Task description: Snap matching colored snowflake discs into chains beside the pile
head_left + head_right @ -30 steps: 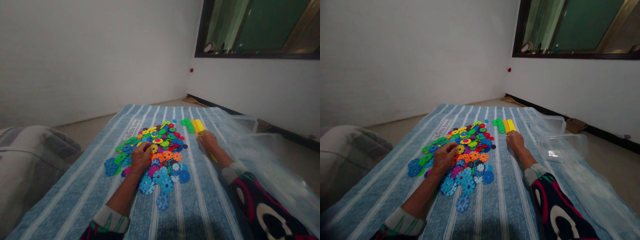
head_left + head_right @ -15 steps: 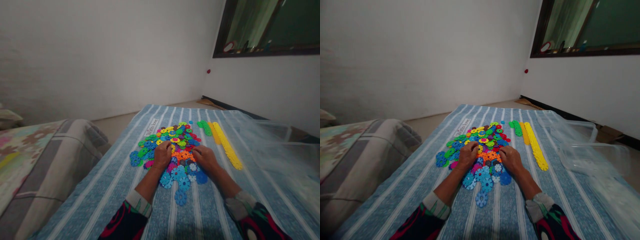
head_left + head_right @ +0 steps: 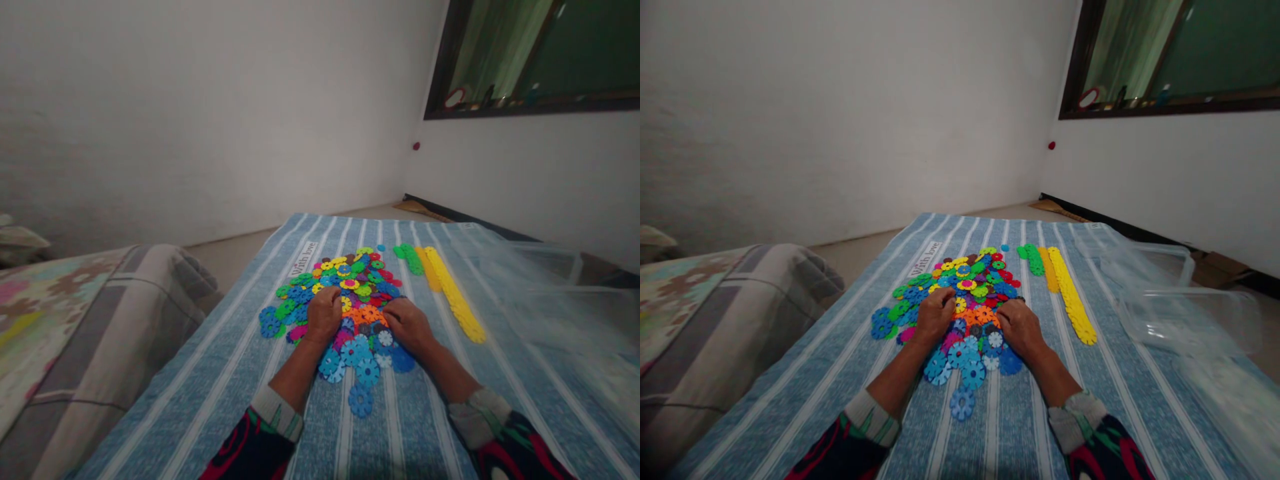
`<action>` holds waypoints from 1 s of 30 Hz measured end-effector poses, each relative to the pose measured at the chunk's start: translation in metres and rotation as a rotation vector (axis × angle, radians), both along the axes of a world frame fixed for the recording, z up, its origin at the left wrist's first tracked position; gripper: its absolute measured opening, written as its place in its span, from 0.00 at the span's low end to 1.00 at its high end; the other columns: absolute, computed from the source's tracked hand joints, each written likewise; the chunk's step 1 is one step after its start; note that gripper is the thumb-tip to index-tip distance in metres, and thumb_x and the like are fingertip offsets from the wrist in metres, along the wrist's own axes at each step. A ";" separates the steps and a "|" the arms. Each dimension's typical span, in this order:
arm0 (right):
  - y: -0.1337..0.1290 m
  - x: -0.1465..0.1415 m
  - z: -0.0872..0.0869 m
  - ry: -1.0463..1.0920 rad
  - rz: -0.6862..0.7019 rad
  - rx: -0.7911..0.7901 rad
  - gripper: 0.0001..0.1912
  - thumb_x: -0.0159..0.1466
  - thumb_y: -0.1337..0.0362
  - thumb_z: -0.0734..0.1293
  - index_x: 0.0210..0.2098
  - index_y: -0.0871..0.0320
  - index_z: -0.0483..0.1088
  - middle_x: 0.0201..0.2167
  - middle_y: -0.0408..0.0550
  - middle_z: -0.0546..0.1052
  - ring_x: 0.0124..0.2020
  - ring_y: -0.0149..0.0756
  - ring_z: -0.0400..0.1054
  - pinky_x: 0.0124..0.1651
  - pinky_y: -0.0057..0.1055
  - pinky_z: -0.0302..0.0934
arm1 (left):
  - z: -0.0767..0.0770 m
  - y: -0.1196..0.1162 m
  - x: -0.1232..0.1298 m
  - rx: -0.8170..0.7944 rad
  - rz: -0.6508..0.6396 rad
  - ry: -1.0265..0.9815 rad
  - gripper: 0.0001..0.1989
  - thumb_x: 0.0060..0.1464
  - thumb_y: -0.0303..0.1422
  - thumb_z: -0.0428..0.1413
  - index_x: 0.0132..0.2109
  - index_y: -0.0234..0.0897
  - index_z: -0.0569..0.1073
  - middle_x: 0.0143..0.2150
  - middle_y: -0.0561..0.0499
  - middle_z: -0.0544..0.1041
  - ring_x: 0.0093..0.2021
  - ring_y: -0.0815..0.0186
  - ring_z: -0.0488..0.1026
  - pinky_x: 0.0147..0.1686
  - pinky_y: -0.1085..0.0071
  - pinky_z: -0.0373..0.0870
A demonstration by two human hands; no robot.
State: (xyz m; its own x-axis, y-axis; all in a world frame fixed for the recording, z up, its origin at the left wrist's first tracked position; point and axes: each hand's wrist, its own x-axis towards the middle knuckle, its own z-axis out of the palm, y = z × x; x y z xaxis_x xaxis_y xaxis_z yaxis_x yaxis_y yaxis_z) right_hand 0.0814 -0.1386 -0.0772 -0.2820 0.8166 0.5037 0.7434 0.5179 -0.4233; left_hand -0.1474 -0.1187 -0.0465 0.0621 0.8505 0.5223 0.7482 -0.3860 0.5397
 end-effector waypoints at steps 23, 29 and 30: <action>-0.003 -0.002 0.003 -0.020 -0.014 -0.033 0.10 0.64 0.69 0.62 0.32 0.57 0.75 0.33 0.48 0.77 0.38 0.38 0.67 0.42 0.32 0.59 | 0.004 -0.005 0.000 -0.052 -0.011 0.052 0.10 0.54 0.25 0.48 0.32 0.37 0.74 0.30 0.50 0.75 0.34 0.64 0.73 0.38 0.70 0.68; -0.002 -0.004 0.002 -0.025 -0.025 -0.023 0.09 0.64 0.70 0.63 0.32 0.57 0.75 0.34 0.49 0.77 0.39 0.39 0.67 0.43 0.32 0.59 | 0.013 -0.009 0.006 -0.120 0.004 0.267 0.08 0.51 0.30 0.56 0.40 0.37 0.76 0.38 0.46 0.77 0.42 0.58 0.74 0.44 0.65 0.69; -0.002 -0.004 0.003 -0.022 -0.028 -0.023 0.09 0.63 0.70 0.63 0.32 0.57 0.75 0.34 0.48 0.77 0.39 0.39 0.68 0.43 0.32 0.59 | 0.014 -0.010 0.007 -0.133 0.003 0.298 0.09 0.51 0.31 0.57 0.41 0.36 0.77 0.40 0.44 0.78 0.44 0.57 0.74 0.45 0.64 0.69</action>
